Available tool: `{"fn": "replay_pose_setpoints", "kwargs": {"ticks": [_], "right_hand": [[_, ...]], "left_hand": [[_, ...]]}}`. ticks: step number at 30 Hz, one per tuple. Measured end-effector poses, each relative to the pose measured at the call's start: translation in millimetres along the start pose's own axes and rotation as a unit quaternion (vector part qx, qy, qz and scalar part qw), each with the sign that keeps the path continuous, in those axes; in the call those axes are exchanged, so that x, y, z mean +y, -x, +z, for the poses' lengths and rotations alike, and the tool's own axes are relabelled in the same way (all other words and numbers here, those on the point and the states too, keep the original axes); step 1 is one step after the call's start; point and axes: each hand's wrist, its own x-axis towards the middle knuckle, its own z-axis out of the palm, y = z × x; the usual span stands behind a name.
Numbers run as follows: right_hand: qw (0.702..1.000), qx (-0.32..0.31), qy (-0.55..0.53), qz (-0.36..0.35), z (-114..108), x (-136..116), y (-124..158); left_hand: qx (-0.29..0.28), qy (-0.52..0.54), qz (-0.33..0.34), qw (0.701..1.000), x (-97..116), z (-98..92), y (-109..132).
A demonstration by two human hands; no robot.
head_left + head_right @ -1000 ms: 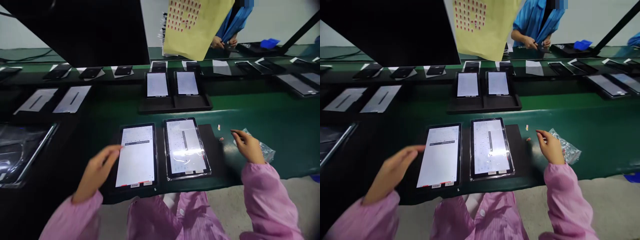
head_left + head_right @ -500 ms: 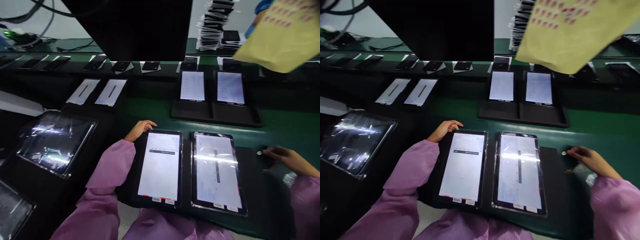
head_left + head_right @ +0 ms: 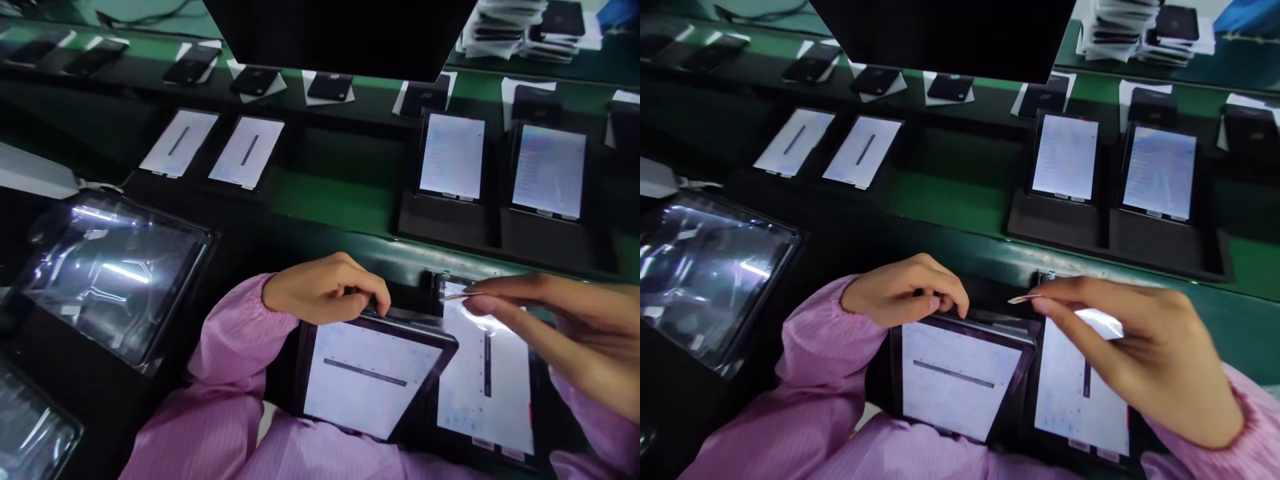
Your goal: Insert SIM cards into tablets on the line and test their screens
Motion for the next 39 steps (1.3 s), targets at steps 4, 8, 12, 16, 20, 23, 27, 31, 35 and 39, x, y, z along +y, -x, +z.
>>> {"fn": "replay_pose_setpoints", "kwargs": {"ticks": [4,8,12,16,20,23,27,31,35,39], "right_hand": [[0.997,-0.071,-0.025,-0.025,14,-26,-1],[0.994,-0.104,-0.023,-0.006,18,-22,-1],[0.991,-0.128,-0.042,0.001,18,-21,-9],[0.988,-0.148,-0.049,-0.005,20,-22,-17],[0.983,-0.174,-0.059,-0.003,24,-19,-24],[0.979,-0.19,-0.072,-0.008,29,-18,-30],[0.974,-0.204,-0.091,-0.037,43,-25,-43],[0.963,-0.242,-0.095,-0.072,60,-35,-59],[0.951,-0.276,-0.117,-0.077,70,-45,-70],[0.947,-0.285,-0.116,-0.095,71,-52,-72]], "left_hand": [[-0.025,-0.002,-0.017,1.0,-6,1.5,-4],[-0.059,0.002,-0.018,0.998,-11,-1.4,-6],[-0.076,-0.004,-0.009,0.997,-9,-2.7,-9],[-0.092,-0.016,0.01,0.996,-9,0.9,-20],[-0.096,-0.01,0.027,0.995,-14,4.3,-31],[-0.063,0.001,0.031,0.998,-17,3.0,-30],[0.043,0.029,-0.013,0.999,-18,-1.2,-15],[0.16,0.137,-0.122,0.97,-19,1.2,9],[0.27,0.237,-0.171,0.918,-19,13.0,22],[0.325,0.277,-0.164,0.889,-17,22.4,23]]}}
